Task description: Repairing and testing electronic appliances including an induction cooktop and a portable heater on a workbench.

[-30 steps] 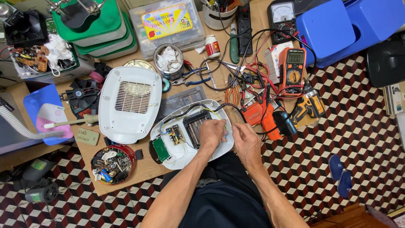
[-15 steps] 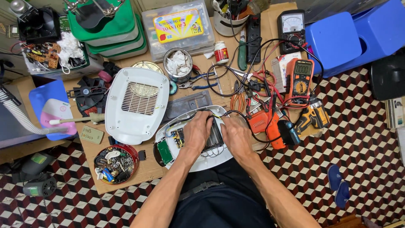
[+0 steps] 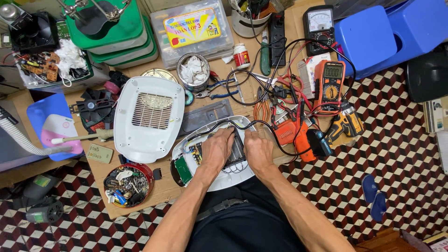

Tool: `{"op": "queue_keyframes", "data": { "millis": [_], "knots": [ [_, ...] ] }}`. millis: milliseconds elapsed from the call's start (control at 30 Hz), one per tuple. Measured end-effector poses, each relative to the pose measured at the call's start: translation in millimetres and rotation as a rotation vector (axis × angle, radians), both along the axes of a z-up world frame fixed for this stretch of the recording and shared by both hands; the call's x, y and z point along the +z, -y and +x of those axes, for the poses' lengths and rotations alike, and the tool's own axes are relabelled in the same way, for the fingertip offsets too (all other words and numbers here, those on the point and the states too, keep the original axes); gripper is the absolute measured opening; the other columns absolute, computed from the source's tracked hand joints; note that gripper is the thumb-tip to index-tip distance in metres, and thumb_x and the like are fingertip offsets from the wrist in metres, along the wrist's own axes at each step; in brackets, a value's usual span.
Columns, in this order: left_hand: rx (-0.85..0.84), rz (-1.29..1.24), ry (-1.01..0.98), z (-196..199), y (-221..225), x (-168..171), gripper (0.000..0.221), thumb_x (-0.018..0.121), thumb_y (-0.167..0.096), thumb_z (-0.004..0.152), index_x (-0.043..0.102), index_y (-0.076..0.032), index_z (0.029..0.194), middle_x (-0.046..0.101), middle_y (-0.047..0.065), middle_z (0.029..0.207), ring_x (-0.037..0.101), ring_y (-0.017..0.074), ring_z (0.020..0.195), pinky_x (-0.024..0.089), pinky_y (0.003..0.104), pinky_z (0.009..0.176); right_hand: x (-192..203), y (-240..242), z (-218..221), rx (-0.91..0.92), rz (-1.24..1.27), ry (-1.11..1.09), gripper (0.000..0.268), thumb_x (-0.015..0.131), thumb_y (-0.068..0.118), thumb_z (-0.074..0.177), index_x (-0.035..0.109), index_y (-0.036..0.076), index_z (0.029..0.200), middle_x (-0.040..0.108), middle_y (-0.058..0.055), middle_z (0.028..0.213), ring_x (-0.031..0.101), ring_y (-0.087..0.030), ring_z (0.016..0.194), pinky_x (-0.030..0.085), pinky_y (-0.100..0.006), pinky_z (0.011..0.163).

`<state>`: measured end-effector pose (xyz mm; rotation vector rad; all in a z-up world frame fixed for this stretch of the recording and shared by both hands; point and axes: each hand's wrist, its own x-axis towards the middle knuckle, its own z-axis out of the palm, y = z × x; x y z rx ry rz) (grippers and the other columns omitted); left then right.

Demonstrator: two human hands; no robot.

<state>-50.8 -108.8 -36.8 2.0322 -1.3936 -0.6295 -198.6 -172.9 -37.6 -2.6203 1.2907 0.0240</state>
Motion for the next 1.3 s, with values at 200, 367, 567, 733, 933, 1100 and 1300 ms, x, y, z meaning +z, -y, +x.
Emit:
{"op": "queue_keyframes", "data": {
  "millis": [200,367,567,733,933,1100,1300],
  "knots": [
    [0.034,-0.054,-0.075,11,-20,22,0.028,0.065,-0.016,0.093,0.071,-0.008,0.119,0.073,0.013,0.112,0.071,0.0376,0.085,0.057,0.046,0.070,53,-25,-3,-0.081,-0.031,0.385,0.027,0.063,0.001,0.092,0.068,-0.002,0.119,0.072,-0.021,0.116,0.072,-0.041,0.076,0.059,-0.047,0.062],
    [0.200,0.021,-0.206,31,-59,46,0.029,0.064,-0.014,0.094,0.069,-0.009,0.123,0.072,0.012,0.119,0.073,0.0328,0.088,0.059,0.040,0.075,67,-37,-21,-0.021,0.038,0.376,0.028,0.062,0.002,0.091,0.067,-0.002,0.119,0.069,-0.020,0.127,0.074,-0.039,0.081,0.061,-0.044,0.067],
    [0.369,0.023,-0.283,40,-101,55,0.033,0.064,-0.013,0.095,0.069,-0.008,0.126,0.073,0.017,0.113,0.074,0.0320,0.086,0.057,0.039,0.074,58,-40,-16,-0.055,0.122,0.321,0.031,0.063,0.005,0.091,0.067,-0.001,0.121,0.066,-0.021,0.131,0.072,-0.042,0.089,0.060,-0.045,0.075],
    [0.452,0.003,-0.306,38,-123,55,0.030,0.065,-0.015,0.095,0.070,-0.007,0.124,0.074,0.018,0.113,0.075,0.0295,0.086,0.058,0.038,0.074,68,-45,-26,-0.119,0.211,0.376,0.033,0.059,0.008,0.093,0.068,0.002,0.124,0.068,-0.019,0.129,0.072,-0.037,0.101,0.058,-0.043,0.086],
    [0.599,0.021,-0.223,55,-126,60,0.027,0.062,-0.014,0.098,0.070,-0.006,0.122,0.075,0.016,0.108,0.075,0.0291,0.087,0.058,0.040,0.075,83,-43,-30,-0.374,0.415,0.301,0.033,0.058,0.015,0.098,0.068,0.003,0.127,0.072,-0.017,0.113,0.070,-0.025,0.075,0.057,-0.037,0.073],
    [0.553,0.031,-0.157,65,-111,45,0.028,0.064,-0.013,0.095,0.068,-0.007,0.122,0.071,0.013,0.120,0.075,0.0278,0.091,0.058,0.038,0.079,81,-52,-22,-0.324,0.421,0.404,0.033,0.059,0.013,0.095,0.067,0.000,0.124,0.071,-0.015,0.116,0.068,-0.019,0.070,0.057,-0.033,0.068],
    [0.361,-0.026,0.049,67,-98,27,0.032,0.073,-0.011,0.090,0.066,-0.006,0.121,0.068,0.012,0.115,0.068,0.0327,0.101,0.054,0.043,0.083,82,-69,-13,-0.299,0.493,0.352,0.035,0.060,0.014,0.094,0.068,0.003,0.126,0.071,-0.016,0.106,0.062,-0.020,0.065,0.054,-0.033,0.065]
  ]
}}
